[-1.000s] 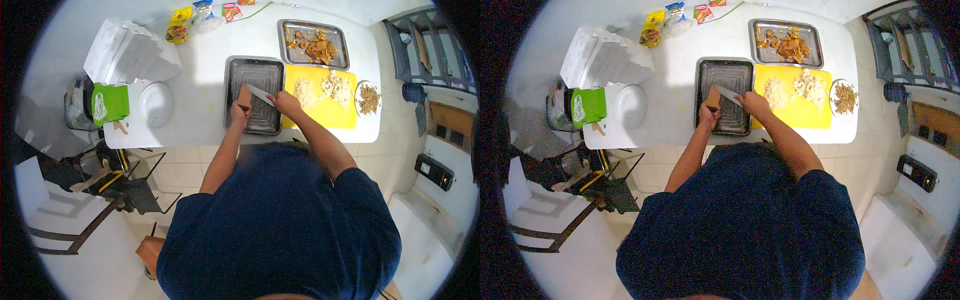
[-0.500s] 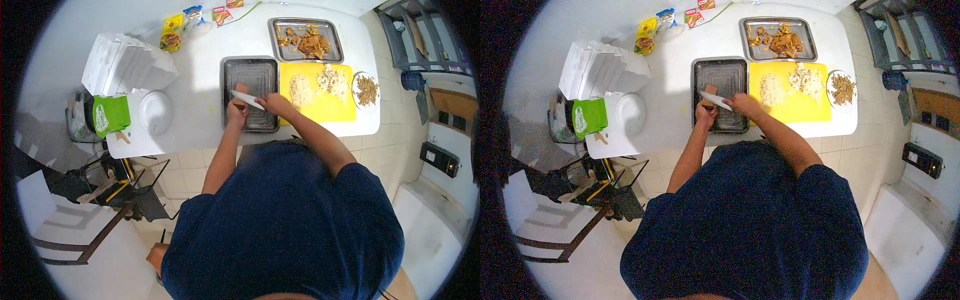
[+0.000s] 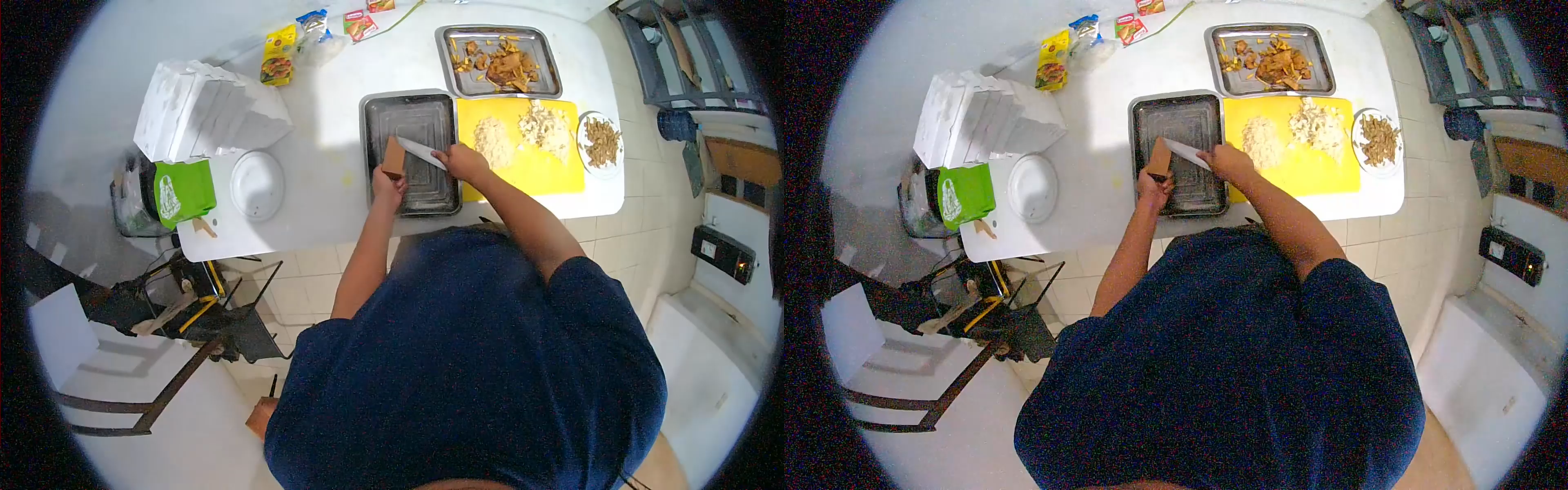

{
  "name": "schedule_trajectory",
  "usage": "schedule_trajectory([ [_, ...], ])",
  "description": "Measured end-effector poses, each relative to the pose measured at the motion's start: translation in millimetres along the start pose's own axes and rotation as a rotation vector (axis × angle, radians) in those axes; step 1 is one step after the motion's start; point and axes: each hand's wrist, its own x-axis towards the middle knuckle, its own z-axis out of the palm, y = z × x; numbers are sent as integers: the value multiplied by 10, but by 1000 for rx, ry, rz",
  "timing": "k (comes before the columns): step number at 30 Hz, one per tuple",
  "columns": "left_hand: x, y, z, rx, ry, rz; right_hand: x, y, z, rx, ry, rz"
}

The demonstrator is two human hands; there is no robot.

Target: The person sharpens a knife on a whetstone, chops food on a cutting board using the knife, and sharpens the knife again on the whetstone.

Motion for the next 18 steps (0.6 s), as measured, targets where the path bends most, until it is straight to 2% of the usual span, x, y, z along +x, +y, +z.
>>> schedule_trajectory([
  [3, -24, -8, -22, 5, -30, 28, 24, -116, -89, 75, -115, -41],
  [4, -14, 13, 20, 6, -40, 45, -81, -255, -156, 67, -116, -120],
  [7, -3, 20, 71, -44, -39, 16, -91, -180, 76, 47, -103, -25],
  [8, -14, 13, 67, -6, -33, 20, -91, -96, 82, 122, -36, -103],
  [10, -52, 9, 53, 69, -20, 29, -39, 36, -10, 117, -54, -35],
  [13, -62, 14, 25, 1, -79, 67, -45, 41, 14, 62, -49, 9],
  [18, -95, 89, 43, 26, 19, 50, -126, -109, -93, 136, -27, 83],
])
